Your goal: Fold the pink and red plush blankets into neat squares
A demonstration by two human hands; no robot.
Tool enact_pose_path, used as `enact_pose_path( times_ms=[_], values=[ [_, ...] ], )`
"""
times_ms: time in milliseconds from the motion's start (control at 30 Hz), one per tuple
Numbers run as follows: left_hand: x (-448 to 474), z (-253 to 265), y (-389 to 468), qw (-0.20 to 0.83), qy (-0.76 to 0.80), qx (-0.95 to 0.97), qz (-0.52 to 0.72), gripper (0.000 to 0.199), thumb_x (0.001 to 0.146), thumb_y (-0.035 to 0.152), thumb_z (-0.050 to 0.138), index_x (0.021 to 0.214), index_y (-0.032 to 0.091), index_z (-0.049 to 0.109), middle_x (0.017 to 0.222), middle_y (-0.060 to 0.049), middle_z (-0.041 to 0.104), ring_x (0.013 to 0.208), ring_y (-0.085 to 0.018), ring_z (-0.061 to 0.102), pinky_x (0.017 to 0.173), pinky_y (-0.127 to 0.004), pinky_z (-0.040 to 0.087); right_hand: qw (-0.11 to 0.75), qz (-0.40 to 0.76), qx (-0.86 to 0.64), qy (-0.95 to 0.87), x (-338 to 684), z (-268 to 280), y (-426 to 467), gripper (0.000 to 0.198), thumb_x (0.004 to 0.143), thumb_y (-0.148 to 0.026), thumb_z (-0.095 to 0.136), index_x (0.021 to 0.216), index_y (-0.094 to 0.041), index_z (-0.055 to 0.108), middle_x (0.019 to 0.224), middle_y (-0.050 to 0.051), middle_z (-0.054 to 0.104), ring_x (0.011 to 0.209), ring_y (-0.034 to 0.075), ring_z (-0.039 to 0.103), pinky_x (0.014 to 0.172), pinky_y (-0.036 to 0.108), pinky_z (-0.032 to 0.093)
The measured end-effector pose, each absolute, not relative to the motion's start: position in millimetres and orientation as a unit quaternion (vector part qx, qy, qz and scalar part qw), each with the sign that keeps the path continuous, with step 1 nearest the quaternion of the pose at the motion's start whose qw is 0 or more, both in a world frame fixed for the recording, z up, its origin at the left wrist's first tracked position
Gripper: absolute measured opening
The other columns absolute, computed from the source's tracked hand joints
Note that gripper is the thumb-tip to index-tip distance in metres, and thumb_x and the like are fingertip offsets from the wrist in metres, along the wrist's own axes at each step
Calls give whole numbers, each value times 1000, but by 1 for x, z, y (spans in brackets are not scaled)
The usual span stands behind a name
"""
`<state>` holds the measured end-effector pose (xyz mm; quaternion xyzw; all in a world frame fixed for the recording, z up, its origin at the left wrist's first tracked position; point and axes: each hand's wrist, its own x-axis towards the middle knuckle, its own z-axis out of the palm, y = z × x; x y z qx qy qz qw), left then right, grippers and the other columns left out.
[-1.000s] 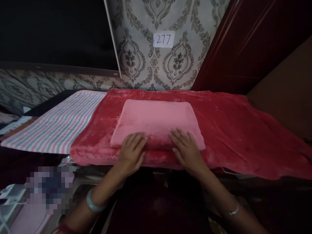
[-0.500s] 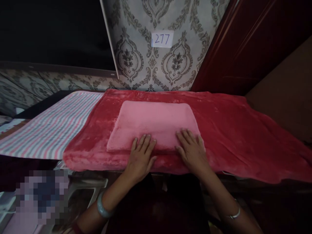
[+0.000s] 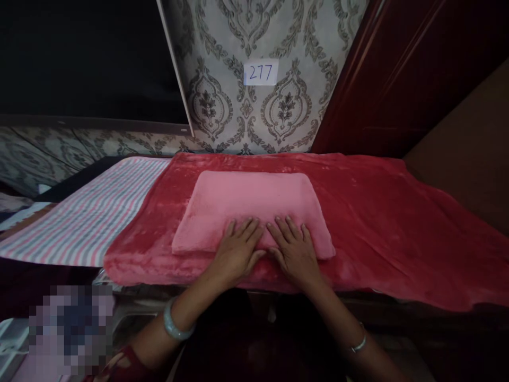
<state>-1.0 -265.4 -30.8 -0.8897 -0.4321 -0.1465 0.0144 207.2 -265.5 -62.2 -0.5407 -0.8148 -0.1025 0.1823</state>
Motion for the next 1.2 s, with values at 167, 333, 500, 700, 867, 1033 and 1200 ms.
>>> enact_pose_path(
  times_ms=[167,333,500,700,867,1033,1200],
  values=[
    [-7,-11,-238,-32,-296,-951,-84,68,99,49,53,160,31,30,165,-7,35,156,-24,25,127,-56,14,201,-112,-532,-815,208,-68,-263,54,100,-34,47,152,-21,49,160,10,44,149,34,34,117,60,26],
    [-48,14,-167,-10,-431,-902,-12,58,100,51,49,155,31,44,166,-11,33,156,-32,23,122,-64,19,208,-116,-531,-813,206,-68,-263,54,99,-31,49,152,-29,49,160,6,44,148,33,37,116,60,29],
    [-75,24,-140,72,-661,-743,-69,66,102,50,40,158,15,37,167,-21,25,156,-37,21,121,-64,23,205,-103,-536,-812,206,-65,-264,53,98,-31,49,151,-29,51,160,6,44,148,33,38,116,61,30],
    [-61,2,-163,6,-495,-867,-49,70,102,55,39,161,19,30,169,-16,22,157,-32,16,123,-65,13,145,-2,-509,-848,195,-16,-257,53,103,-34,43,156,-27,44,164,9,37,152,33,31,118,63,29],
    [-63,-4,-168,-5,-497,-865,-66,70,101,55,41,161,20,32,168,-17,22,157,-34,17,123,-65,17,57,74,-401,-911,172,4,-220,61,104,-42,45,162,-29,31,168,8,26,156,30,21,122,61,22],
    [-68,-21,-173,29,-489,-866,-104,63,101,52,43,159,29,35,168,-11,27,156,-35,19,122,-66,18,56,28,-468,-882,208,-10,-164,58,104,-48,44,159,-33,36,169,5,23,157,31,16,122,64,17],
    [-68,-31,-173,26,-482,-867,-123,63,101,54,43,159,30,36,168,-10,27,156,-34,20,122,-66,20,95,-12,-656,-749,254,-25,-136,57,106,-45,35,160,-28,35,169,8,23,157,31,19,118,66,29]
  ],
)
